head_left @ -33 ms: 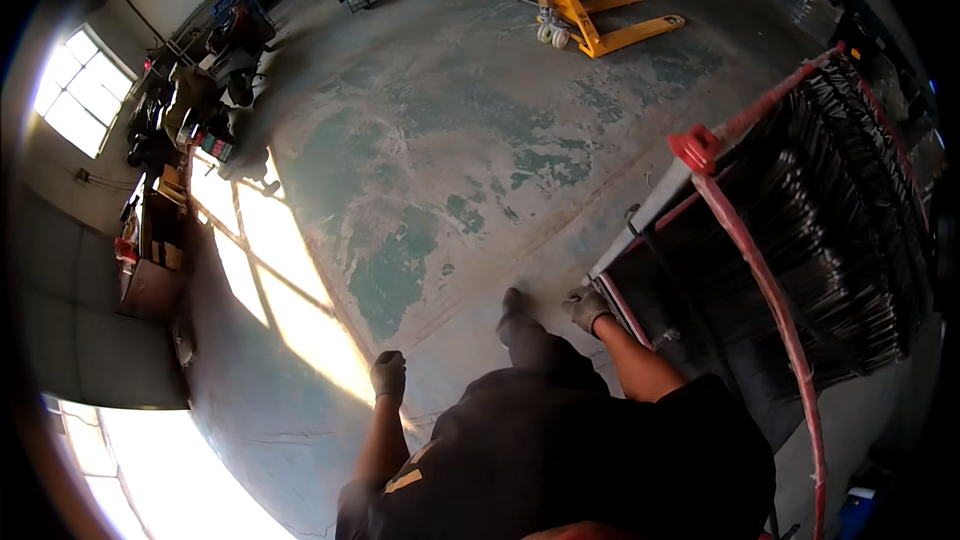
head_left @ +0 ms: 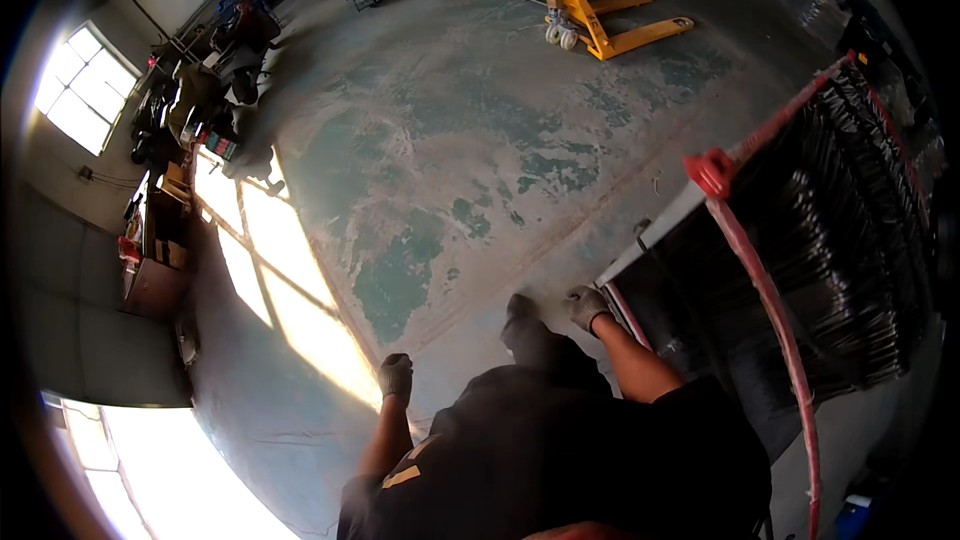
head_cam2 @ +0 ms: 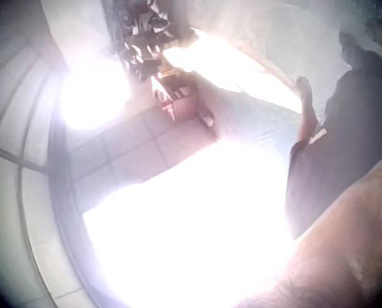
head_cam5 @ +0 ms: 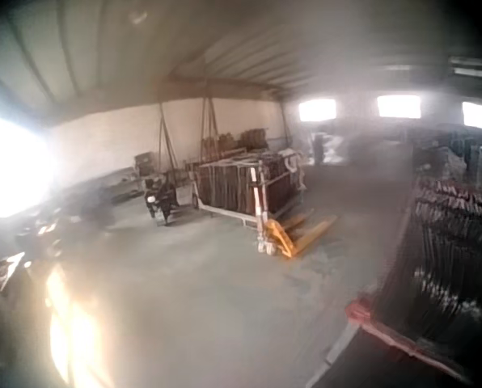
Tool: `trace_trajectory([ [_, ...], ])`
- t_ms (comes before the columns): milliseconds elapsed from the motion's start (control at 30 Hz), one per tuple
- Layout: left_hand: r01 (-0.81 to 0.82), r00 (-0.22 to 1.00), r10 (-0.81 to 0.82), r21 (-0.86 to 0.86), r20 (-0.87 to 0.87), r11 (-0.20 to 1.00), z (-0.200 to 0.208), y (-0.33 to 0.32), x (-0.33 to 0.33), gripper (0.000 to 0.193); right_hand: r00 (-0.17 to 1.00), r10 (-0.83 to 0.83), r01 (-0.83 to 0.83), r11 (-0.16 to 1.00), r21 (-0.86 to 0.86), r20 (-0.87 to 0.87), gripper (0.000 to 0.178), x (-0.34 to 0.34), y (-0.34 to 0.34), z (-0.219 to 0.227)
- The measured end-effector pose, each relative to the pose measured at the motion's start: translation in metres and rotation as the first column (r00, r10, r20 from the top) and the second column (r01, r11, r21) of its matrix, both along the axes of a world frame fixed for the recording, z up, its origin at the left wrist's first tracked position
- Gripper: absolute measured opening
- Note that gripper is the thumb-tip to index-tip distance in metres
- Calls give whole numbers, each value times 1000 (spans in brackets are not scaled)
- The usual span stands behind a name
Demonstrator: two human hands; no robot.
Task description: The person repeatedly picks up long metal rods, places them into a bending machine, and removes the bent rods to stack them on a rack. The person also uses a manual bender for a single rod and moves a pallet jack at the end.
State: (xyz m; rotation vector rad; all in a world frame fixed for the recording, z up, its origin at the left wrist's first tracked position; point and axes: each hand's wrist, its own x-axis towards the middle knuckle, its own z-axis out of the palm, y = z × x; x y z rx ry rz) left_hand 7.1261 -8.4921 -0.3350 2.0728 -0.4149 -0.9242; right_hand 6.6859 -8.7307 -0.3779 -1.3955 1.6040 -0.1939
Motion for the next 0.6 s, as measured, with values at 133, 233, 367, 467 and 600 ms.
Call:
trace_trajectory([
  [133, 343, 938, -303, 307, -170, 888, -36, -84, 31, 24, 991, 8, -7, 1000, -12, 131, 49, 107, -156, 19],
  [233, 466, 876, -477, 131, 69, 875, -48, -170, 49, 27, 979, 68, -55, 996, -76, 190, 50, 166, -256, 45],
  [367, 227, 974, -221, 228, -52, 947, -8, -352, 84, 27, 974, 168, -148, 980, -135, 150, 50, 220, -415, 90],
  [467, 543, 783, -615, 384, 89, 747, -42, -471, 130, 31, 989, 110, -94, 984, -153, 101, 52, 241, -529, 129],
  [600, 715, 495, -843, 453, 208, 532, -106, -627, 222, 31, 998, -24, 37, 975, -219, 64, 55, 253, -683, 124],
])
